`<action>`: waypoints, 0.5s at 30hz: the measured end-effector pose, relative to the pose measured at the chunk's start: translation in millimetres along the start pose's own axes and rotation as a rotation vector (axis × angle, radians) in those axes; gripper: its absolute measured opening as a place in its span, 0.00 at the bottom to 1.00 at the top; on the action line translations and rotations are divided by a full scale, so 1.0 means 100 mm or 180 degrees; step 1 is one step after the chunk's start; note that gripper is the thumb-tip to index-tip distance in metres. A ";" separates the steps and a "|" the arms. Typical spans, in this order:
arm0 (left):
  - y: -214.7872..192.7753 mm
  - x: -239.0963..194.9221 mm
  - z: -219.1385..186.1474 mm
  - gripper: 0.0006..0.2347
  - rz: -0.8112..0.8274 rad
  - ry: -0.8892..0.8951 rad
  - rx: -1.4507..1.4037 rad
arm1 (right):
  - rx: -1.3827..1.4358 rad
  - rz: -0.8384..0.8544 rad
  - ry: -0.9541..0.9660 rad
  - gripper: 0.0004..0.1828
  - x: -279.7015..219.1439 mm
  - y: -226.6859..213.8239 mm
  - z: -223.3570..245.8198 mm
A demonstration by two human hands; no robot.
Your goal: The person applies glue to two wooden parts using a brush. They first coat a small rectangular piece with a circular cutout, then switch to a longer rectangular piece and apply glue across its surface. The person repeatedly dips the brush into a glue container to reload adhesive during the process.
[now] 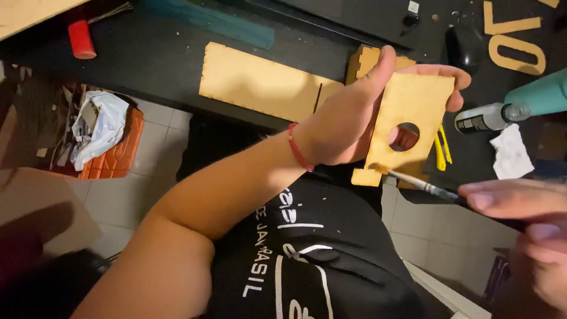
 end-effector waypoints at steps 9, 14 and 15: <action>0.13 -0.06 0.03 0.33 0.0353 -0.0020 -0.0096 | -0.0518 -0.0221 -0.0221 0.39 0.32 -0.02 -0.20; 0.15 -0.09 -0.01 0.33 0.0182 -0.0031 0.0104 | 0.0001 0.0079 0.0643 0.30 0.39 -0.16 0.08; 0.14 -0.09 -0.01 0.33 0.0196 -0.0019 0.0091 | 0.0847 0.0582 0.1786 0.24 0.44 -0.20 0.25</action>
Point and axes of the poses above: each hand's wrist, its own x-axis towards the middle knuckle, its own y-axis out of the palm, z = x × y, the point moved 1 cm from there along x, towards the middle knuckle, and after that the axes turned 6 degrees about z, right-handed, at the moved point
